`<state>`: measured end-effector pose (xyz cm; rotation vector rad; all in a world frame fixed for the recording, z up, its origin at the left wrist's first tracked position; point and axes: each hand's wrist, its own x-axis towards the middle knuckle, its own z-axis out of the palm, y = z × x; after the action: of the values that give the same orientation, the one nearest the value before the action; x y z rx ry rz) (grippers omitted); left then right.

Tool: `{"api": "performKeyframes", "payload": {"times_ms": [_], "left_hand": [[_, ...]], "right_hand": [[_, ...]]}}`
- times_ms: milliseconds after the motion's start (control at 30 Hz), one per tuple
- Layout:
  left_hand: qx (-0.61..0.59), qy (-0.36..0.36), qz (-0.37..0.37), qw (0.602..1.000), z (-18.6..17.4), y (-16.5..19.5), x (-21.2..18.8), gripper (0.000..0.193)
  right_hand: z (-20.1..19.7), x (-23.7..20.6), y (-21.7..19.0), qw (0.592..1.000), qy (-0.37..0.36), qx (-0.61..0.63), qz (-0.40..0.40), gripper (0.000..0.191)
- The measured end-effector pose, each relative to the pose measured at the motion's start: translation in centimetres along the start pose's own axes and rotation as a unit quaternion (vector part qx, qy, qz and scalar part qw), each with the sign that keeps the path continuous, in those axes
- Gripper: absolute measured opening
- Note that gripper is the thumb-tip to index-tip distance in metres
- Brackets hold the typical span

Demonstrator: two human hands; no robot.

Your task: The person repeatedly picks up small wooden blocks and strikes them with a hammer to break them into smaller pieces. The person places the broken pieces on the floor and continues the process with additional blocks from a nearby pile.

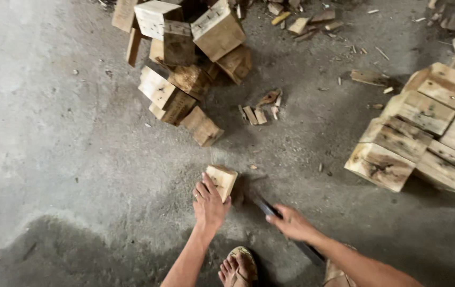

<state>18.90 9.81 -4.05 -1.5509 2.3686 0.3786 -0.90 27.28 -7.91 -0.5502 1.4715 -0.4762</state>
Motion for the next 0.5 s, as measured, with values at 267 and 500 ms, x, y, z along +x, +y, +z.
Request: {"api": "performKeyframes", "payload": {"times_ms": [267, 500], "left_hand": [[-0.019, 0.023, -0.029, 0.999, -0.4, 0.3, 0.6, 0.121], [-0.013, -0.008, -0.014, 1.0, -1.1, 0.1, 1.2, 0.127]], "right_hand": [[-14.0, 9.2, -14.5, 0.947, 0.273, -0.029, -0.167, 0.04], [-16.8, 4.9, -14.8, 0.875, 0.309, 0.316, -0.197, 0.064]]}}
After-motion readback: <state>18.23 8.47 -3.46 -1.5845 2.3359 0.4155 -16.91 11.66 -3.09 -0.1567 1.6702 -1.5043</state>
